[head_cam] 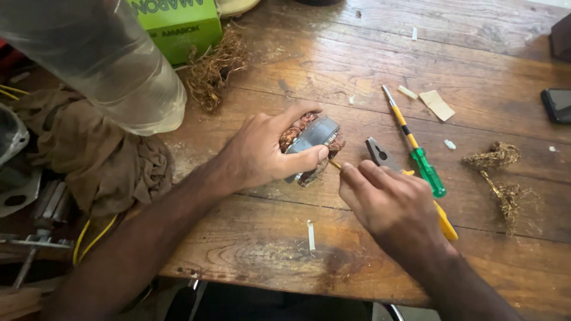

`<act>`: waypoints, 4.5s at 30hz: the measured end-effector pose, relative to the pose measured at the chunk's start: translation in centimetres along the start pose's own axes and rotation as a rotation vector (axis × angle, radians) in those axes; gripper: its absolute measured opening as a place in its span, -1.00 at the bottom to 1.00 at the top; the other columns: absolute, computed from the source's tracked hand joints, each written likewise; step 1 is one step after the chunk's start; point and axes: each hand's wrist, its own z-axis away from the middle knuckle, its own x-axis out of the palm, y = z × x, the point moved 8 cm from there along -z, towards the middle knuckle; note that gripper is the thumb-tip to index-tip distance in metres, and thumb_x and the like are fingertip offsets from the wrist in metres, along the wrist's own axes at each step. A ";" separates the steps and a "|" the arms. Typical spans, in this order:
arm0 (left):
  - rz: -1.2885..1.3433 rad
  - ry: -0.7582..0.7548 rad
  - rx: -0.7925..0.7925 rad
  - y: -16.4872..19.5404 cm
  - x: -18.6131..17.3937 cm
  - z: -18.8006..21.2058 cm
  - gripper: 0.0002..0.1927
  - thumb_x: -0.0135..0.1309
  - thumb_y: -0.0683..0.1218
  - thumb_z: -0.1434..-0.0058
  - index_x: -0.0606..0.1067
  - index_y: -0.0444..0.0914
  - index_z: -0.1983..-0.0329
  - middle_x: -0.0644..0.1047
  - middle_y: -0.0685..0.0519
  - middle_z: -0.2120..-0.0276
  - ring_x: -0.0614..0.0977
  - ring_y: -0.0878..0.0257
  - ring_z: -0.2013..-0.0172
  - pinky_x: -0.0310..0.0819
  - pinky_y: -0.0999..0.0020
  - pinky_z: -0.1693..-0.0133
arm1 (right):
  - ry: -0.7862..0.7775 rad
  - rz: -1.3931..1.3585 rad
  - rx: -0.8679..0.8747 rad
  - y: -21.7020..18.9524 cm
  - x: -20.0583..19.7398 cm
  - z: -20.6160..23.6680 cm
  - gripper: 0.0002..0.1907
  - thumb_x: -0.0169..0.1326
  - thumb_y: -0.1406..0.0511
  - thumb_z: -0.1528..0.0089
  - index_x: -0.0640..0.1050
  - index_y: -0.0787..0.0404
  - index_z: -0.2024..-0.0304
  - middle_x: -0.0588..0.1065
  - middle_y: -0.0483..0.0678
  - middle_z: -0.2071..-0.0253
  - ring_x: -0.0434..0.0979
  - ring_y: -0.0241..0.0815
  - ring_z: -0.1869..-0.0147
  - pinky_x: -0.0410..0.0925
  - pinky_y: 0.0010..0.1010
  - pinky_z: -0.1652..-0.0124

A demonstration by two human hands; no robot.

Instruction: The person holds an electric motor stator on a wooden workbench and uses a screwdriver to pry and scrape copper windings and debris from inside it, occasionally switching to pliers to pull at the windings. At the end they turn the motor over and handle it with both hands.

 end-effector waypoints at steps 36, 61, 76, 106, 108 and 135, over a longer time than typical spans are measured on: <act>0.295 -0.117 0.046 -0.8 1.9 -3.8 -0.39 0.07 0.24 -0.28 0.42 -0.24 -0.23 0.68 0.00 0.20 0.74 0.26 0.24 0.67 0.31 0.17 | -0.433 -0.381 0.247 7.7 3.0 -2.2 -0.74 0.16 0.23 -0.17 0.69 0.23 0.17 0.66 0.09 0.34 0.69 -0.02 0.34 0.52 -0.20 0.24; 0.967 -0.233 0.048 -5.6 3.3 -5.5 -0.41 0.24 -0.08 -0.27 0.29 -0.31 -0.29 0.51 -0.16 -0.14 0.62 0.17 -0.06 0.57 0.22 -0.12 | -0.724 0.170 -0.364 5.7 7.3 -2.2 -0.57 0.11 0.40 -0.16 0.51 0.52 -0.06 0.56 0.11 0.26 0.66 -0.10 0.27 0.49 -0.28 0.46; 0.859 -0.194 0.095 -2.0 2.1 -0.7 -0.35 0.17 0.01 -0.30 0.25 -0.25 -0.39 0.49 -0.08 -0.16 0.56 0.18 -0.16 0.50 0.24 -0.20 | -0.108 -0.369 0.346 3.2 1.0 -1.0 -0.70 0.15 0.33 -0.18 0.63 0.24 0.03 0.65 0.14 0.25 0.68 -0.01 0.36 0.50 -0.26 0.32; 0.691 -0.113 0.091 0.3 1.0 1.8 -0.44 0.13 -0.04 -0.34 0.29 -0.27 -0.35 0.51 0.03 -0.02 0.54 0.32 -0.02 0.48 0.34 -0.11 | 0.042 -0.041 0.773 7.7 -3.1 3.3 -0.69 0.21 0.24 -0.33 0.62 0.11 -0.12 0.59 0.05 0.04 0.64 -0.07 0.09 0.48 -0.20 0.10; 0.697 -0.127 0.105 0.5 0.9 1.8 -0.43 0.13 -0.03 -0.34 0.28 -0.27 -0.35 0.51 0.01 -0.05 0.54 0.30 -0.05 0.46 0.34 -0.15 | -0.008 -0.043 0.806 8.7 -3.3 3.7 -0.65 0.25 0.22 -0.30 0.60 0.12 -0.13 0.59 0.04 0.06 0.64 -0.07 0.08 0.47 -0.19 0.07; 0.697 -0.050 0.198 1.9 0.0 3.3 -0.44 0.15 -0.09 -0.32 0.27 -0.29 -0.33 0.48 -0.03 -0.12 0.54 0.26 -0.13 0.42 0.29 -0.25 | -0.242 -1.366 1.237 -7.2 1.2 11.1 -0.33 -0.03 0.25 -0.28 0.27 -0.11 -0.47 0.40 -0.15 0.51 0.19 -0.40 0.74 0.09 -0.53 0.78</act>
